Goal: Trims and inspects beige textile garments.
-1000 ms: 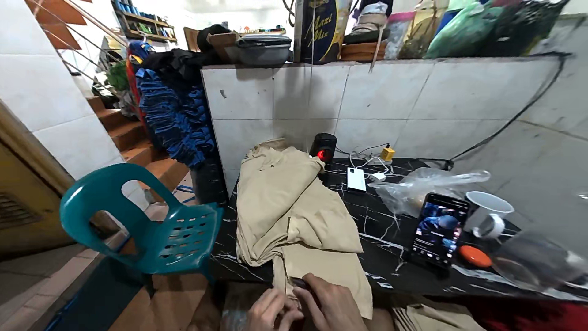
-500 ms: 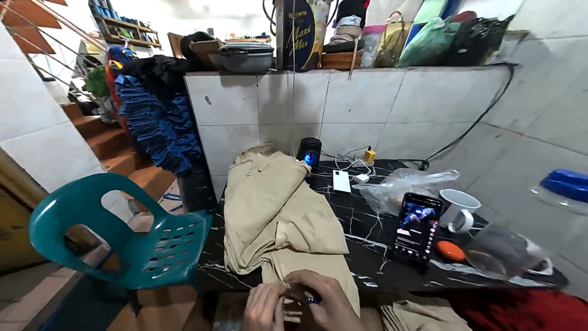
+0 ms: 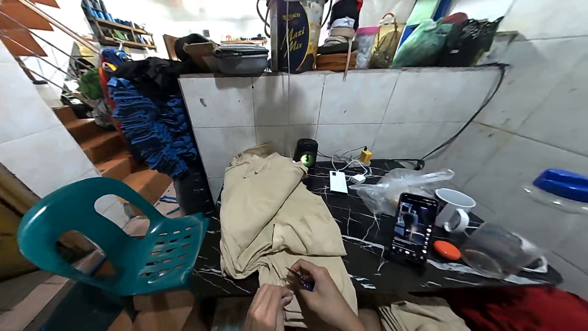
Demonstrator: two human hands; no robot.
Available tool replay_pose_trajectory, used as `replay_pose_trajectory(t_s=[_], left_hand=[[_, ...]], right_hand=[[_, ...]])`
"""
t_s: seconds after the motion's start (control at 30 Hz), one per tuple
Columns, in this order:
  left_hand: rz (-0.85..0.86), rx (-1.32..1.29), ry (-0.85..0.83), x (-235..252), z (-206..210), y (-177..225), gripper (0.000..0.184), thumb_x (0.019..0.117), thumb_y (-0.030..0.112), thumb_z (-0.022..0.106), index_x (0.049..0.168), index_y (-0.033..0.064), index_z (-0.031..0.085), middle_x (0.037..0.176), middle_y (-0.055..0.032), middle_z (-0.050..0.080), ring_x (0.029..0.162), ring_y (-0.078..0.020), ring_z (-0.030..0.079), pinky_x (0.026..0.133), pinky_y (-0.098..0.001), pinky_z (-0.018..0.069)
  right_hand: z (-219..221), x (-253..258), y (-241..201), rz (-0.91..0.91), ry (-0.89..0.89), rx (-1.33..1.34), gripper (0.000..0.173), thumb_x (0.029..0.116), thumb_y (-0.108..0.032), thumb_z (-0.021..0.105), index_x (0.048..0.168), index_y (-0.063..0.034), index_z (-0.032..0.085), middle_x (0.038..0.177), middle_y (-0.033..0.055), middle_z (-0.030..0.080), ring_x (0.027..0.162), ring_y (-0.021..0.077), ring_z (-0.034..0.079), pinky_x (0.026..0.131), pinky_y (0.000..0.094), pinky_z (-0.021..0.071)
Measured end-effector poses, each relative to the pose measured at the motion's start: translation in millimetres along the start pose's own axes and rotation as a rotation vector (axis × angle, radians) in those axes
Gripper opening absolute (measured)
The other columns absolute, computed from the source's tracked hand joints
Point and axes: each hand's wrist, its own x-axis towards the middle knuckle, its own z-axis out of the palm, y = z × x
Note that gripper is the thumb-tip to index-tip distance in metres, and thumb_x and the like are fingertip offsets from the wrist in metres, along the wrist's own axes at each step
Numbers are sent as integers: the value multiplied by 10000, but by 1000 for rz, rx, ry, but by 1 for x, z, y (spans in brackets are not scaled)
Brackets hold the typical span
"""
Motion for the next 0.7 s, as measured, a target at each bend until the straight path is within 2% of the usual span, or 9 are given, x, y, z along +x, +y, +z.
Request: replay_pose_trajectory(t_s=[0.1,0.23,0.4,0.53,0.63,0.7], left_hand=[[1,-14,55,-3,3,-3,189,974,177,694,1081,49,782,957,-46,771,921,-144,718,897,-297,578],[-20,-18,88,-2,2,-5,98,947,135,706,939,107,800,976,-42,744,981,-143,689,916,-270,562],[-7,-35,29,3,3,1,113,965,141,679,928,92,773,1109,-97,719,1098,-198,662,990,-323,538],[-38,-27,38,2,2,1,160,937,192,737,1046,93,800,1053,-80,744,1020,-160,704,933,-281,576],[-10,5,68,-1,2,-4,113,937,139,722,983,93,814,934,-63,742,933,-155,705,884,-269,579],[-32,29,42,0,-1,-1,115,960,122,680,947,80,786,935,-49,753,939,-148,718,893,-274,583]], right_hand=[[0,1,1,14,5,5,208,901,-180,714,1085,-84,700,872,38,710,745,133,673,689,347,574],[0,1,-1,50,-13,-6,237,903,-221,726,1103,-95,701,882,39,712,759,150,678,706,381,575],[4,-3,1,50,34,20,213,930,-242,712,1096,-110,709,886,24,714,768,139,676,712,378,574],[2,-3,3,5,52,82,210,945,-235,705,1073,-69,705,871,34,699,756,116,655,704,332,559],[3,-2,3,6,33,102,221,942,-241,717,1068,-59,706,859,37,695,749,117,651,697,327,557],[3,-2,2,15,25,91,221,942,-250,712,1069,-70,707,851,32,693,740,123,647,690,342,554]])
